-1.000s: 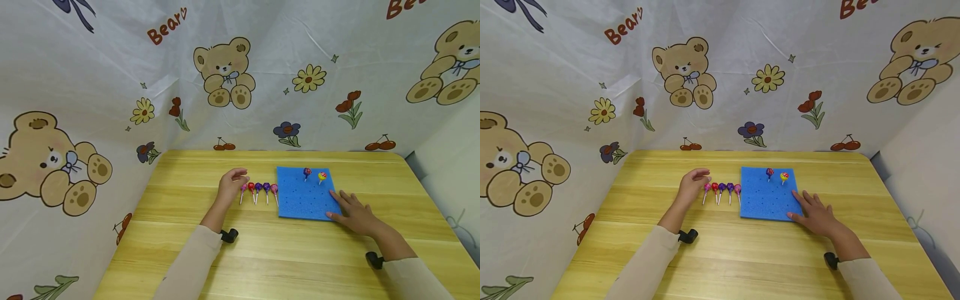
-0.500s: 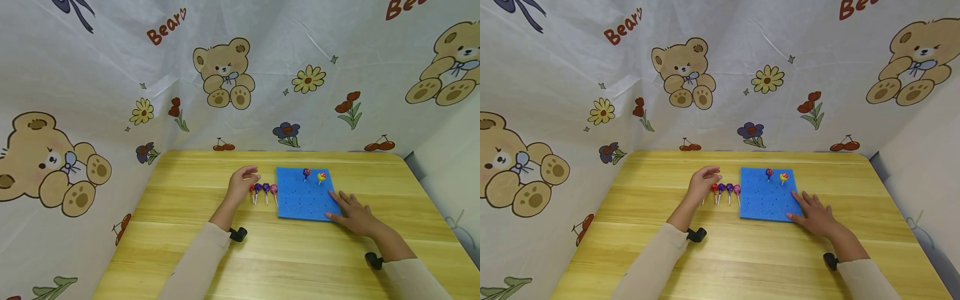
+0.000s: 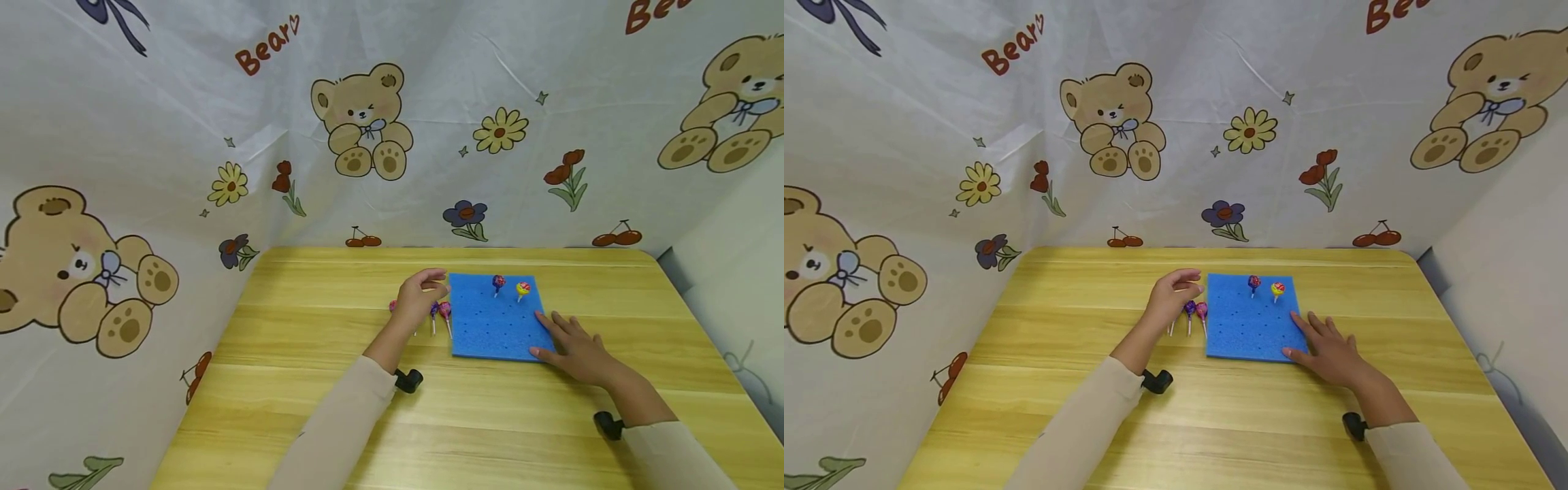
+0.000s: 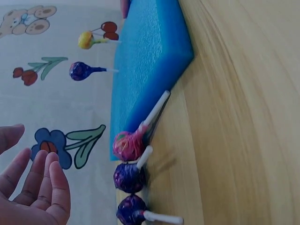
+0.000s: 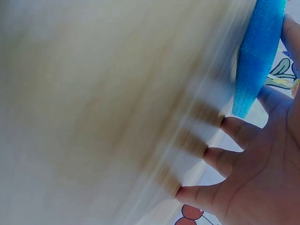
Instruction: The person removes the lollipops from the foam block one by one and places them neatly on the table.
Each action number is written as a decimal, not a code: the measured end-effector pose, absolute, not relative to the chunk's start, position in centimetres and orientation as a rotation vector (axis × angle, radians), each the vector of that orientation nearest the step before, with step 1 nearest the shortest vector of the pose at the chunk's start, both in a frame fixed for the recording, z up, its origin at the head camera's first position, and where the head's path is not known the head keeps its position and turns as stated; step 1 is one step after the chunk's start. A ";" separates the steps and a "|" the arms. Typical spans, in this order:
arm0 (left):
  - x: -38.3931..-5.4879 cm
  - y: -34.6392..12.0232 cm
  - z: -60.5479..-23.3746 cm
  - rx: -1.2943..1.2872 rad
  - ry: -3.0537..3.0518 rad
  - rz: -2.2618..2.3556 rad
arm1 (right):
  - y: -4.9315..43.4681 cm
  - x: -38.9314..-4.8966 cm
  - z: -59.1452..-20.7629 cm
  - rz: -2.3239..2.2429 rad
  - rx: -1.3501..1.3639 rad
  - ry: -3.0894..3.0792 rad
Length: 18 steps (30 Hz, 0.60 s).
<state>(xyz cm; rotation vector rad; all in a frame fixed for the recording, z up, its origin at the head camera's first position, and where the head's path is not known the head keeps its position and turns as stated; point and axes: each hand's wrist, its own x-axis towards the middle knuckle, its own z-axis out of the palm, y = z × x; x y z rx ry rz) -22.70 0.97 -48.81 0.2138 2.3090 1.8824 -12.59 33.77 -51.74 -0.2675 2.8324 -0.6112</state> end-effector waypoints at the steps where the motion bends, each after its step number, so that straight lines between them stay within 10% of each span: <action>1: -22.7 1.2 -48.8 0.215 2.307 1.876 | 33.7 -12.6 -51.7 -0.611 -0.267 2.832; 18: -23.5 6.7 -49.8 0.233 2.322 1.747 | 33.5 -12.4 -51.6 -0.600 -0.257 2.827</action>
